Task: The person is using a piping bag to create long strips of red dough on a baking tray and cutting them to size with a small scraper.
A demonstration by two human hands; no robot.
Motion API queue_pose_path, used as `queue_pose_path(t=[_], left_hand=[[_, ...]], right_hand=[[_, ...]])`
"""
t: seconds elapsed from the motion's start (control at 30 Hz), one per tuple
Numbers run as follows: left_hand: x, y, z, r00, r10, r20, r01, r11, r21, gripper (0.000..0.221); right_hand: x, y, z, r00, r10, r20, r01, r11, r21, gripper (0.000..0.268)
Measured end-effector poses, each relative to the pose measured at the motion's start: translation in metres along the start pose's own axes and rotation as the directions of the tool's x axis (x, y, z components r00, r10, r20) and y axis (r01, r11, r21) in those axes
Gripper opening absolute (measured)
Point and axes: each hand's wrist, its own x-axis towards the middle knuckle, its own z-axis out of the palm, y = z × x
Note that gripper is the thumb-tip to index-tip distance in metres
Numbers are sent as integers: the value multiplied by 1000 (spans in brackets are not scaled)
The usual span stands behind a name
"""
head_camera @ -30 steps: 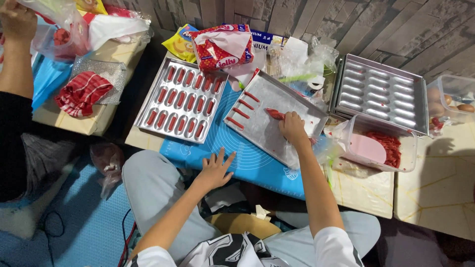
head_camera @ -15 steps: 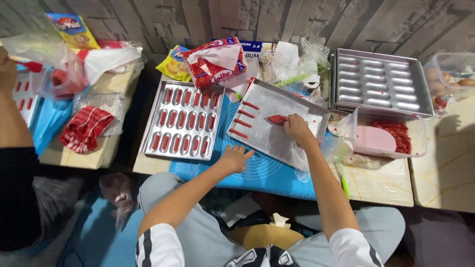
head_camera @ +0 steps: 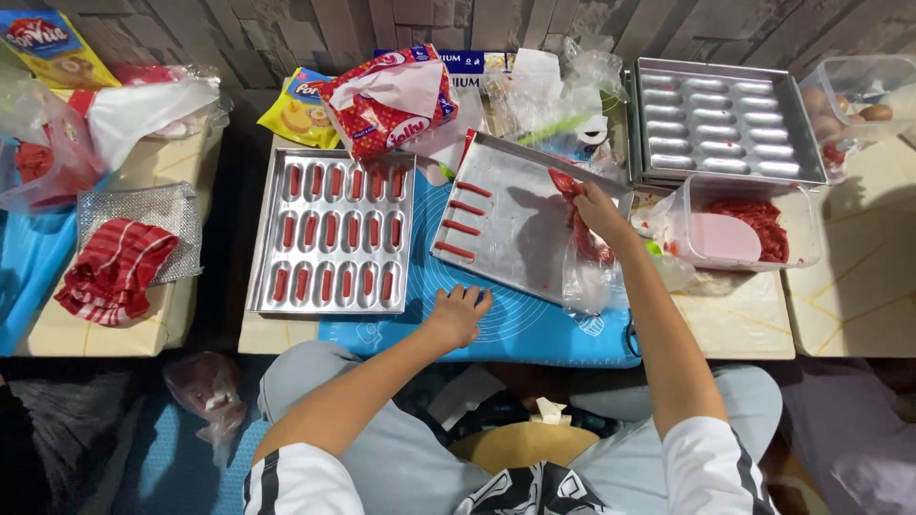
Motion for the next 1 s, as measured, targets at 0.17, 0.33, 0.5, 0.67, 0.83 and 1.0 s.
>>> queue_pose_path(t=[0.17, 0.33, 0.5, 0.67, 0.83, 1.0], left_hand=[[-2, 2, 2, 999, -5, -32, 5, 1000, 13, 65], [-4, 2, 4, 1000, -10, -29, 10, 1000, -5, 66], [-6, 1, -5, 1000, -4, 31, 5, 999, -39, 66], [-10, 2, -14, 999, -7, 54, 9, 999, -45, 65], [-2, -8, -9, 1000, 13, 5, -12, 997, -73, 61], [-4, -20, -18, 921, 27, -390, -14, 999, 36, 50]], right_hand=[[5, -5, 2, 998, -20, 66, 34, 974, -224, 39], [14, 3, 18, 990, -65, 125, 124, 824, -552, 43], [7, 1, 19, 974, -199, 111, 220, 698, -682, 43], [3, -7, 15, 984, -142, 106, 176, 727, -664, 45], [-8, -30, 8, 991, -77, 107, 122, 834, -538, 42], [-6, -31, 1, 990, -81, 116, 116, 930, -349, 35]])
